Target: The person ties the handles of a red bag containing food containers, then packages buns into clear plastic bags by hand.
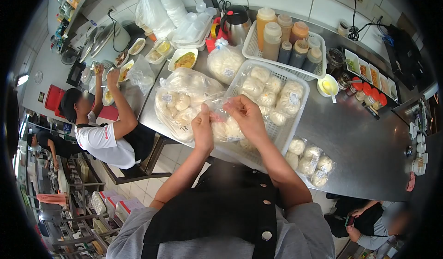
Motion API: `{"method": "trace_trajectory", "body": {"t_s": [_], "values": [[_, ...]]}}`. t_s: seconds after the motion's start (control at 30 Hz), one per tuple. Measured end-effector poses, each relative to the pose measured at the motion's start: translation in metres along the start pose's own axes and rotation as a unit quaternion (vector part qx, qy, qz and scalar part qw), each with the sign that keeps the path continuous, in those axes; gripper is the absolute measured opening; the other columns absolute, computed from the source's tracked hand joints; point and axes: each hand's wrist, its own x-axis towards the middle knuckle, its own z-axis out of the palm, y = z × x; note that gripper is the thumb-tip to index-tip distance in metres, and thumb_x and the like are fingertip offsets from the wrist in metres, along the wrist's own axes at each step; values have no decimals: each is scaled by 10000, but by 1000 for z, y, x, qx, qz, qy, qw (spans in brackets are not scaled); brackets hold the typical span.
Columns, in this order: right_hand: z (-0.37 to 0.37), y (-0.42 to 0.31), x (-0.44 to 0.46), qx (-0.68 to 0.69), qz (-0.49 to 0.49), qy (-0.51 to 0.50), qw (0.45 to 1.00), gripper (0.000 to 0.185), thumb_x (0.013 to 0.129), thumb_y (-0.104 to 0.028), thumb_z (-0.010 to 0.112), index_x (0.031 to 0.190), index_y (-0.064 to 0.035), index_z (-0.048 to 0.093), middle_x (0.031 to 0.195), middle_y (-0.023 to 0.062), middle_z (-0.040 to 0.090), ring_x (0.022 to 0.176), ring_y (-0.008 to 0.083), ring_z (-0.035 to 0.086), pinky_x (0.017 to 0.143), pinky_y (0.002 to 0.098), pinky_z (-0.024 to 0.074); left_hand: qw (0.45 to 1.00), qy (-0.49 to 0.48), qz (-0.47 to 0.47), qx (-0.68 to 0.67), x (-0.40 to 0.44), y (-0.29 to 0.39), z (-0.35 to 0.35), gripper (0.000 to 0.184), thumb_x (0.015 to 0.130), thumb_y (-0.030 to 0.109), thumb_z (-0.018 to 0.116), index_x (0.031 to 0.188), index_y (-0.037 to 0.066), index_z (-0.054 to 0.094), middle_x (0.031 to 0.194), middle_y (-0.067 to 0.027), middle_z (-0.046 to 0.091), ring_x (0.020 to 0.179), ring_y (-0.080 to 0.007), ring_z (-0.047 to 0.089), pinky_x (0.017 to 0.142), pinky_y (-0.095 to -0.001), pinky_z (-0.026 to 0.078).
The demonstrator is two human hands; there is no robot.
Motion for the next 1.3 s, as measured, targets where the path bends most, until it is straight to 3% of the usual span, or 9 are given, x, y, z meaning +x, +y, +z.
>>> {"method": "trace_trajectory", "body": {"t_s": [0.33,0.5,0.63,0.77,0.83,0.9,1.0,1.13,1.3], "values": [[-9,2,-22,-219,-140,-160,952,255,808,-182,785,929,-65,593,1130,64,587,1121,190,543,811,286,494,999,43,5,1,-2,2,-10,551,1037,401,440,683,18,618,628,-77,634,590,-128,590,604,-256,470],[-17,-7,-28,-95,16,-126,987,297,814,-110,765,1084,-71,647,1095,41,625,1024,121,572,837,263,478,995,-16,-73,-72,11,30,-31,474,1028,438,417,962,15,619,917,-115,693,853,-177,669,757,-313,518],[-29,-11,-32,-92,27,-114,989,282,803,-134,759,1063,-77,664,1034,53,656,983,145,593,852,280,470,997,30,-6,-69,40,57,-58,338,1009,356,482,1077,57,623,1098,-127,679,1001,-222,655,859,-363,510],[-28,-28,-32,-180,-17,-198,963,316,799,-150,756,1089,-64,661,1066,43,654,991,147,592,872,286,460,864,-225,286,348,43,78,-41,130,846,127,701,959,78,659,1145,-81,676,966,-200,659,821,-314,502],[-27,-30,-31,-212,-10,-227,950,327,797,-157,756,1094,-60,660,1075,40,653,992,149,593,873,286,460,855,-351,51,378,42,94,-25,109,837,107,727,898,57,651,1077,-50,697,862,-120,636,709,-252,458],[-32,-18,-29,-187,-75,-205,958,320,804,-138,758,1096,-54,659,1093,34,648,994,146,589,857,277,471,878,-332,52,340,47,99,-25,129,829,53,724,907,62,621,971,-20,704,756,-75,614,621,-220,426],[-39,-19,-28,-108,-27,-124,986,298,830,-108,747,1108,-53,653,1096,17,640,971,110,582,824,249,482,954,-100,215,184,65,81,-38,137,864,64,678,967,81,588,1251,-93,619,1047,-168,601,874,-307,477],[-43,-9,-24,-25,-22,-23,999,301,862,-83,726,1146,-42,633,1086,4,624,942,53,571,804,218,484,967,-254,-3,-23,27,60,-33,171,943,209,599,1066,94,632,1457,-133,434,1308,-209,416,1103,-369,310],[-34,-4,-22,15,-23,-31,999,372,850,-56,729,1203,-42,611,1112,8,617,1007,76,571,859,236,483,935,-343,-86,23,5,58,-10,558,861,98,718,1378,49,514,1396,-76,499,1215,-135,495,1017,-302,420]]}}
